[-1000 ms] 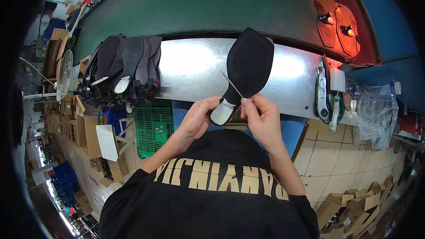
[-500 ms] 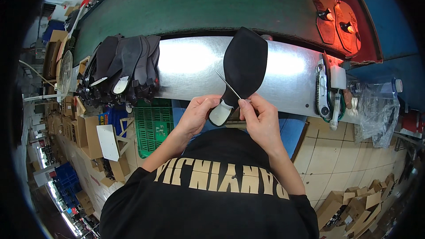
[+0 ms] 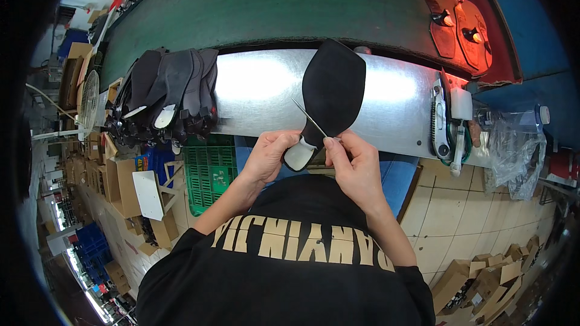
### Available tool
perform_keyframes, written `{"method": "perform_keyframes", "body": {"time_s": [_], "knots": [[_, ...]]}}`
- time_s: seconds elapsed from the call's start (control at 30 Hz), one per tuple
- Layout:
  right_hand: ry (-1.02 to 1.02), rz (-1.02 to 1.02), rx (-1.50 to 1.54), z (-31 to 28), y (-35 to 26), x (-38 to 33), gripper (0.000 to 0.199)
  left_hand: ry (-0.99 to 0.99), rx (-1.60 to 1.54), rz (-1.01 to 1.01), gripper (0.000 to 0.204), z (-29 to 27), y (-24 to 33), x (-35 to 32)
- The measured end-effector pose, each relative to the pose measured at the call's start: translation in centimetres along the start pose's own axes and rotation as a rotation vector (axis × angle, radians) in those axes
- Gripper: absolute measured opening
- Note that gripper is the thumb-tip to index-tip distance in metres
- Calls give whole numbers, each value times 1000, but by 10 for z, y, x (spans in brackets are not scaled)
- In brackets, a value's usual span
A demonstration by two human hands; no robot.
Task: The person assembles footwear components at a workbench. They pick up a black plastic part and a grey insole, then use a red-handled tool to trim the insole. They attach the plastic part to the insole and apply a substance from a syringe to the assembly.
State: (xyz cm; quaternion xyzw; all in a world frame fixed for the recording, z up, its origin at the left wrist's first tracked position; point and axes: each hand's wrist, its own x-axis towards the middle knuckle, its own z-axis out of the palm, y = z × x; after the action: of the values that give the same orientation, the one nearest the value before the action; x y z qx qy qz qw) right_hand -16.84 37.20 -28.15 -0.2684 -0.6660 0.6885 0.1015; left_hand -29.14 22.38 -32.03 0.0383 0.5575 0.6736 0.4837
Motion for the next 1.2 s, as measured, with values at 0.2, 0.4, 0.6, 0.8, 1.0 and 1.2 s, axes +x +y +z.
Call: {"method": "perform_keyframes", "body": {"time_s": [0.2,0.4,0.6,0.8,1.0,1.2], "knots": [[-10,-38,21,-2,7,2,22,-1,-27,-7,26,1,-3,0],[-36,52,63,-4,4,3,20,-10,-37,-31,25,-1,-4,-1],[-24,-29,16,-1,6,1,24,19,-24,-51,24,-2,4,0],[7,-66,-98,3,-4,-3,24,76,-22,-4,24,-2,0,2],[-5,-111,-133,3,-2,-2,26,85,-36,21,23,-3,-4,3],[-32,-29,46,0,12,6,28,28,48,-22,28,-1,0,1]]}}
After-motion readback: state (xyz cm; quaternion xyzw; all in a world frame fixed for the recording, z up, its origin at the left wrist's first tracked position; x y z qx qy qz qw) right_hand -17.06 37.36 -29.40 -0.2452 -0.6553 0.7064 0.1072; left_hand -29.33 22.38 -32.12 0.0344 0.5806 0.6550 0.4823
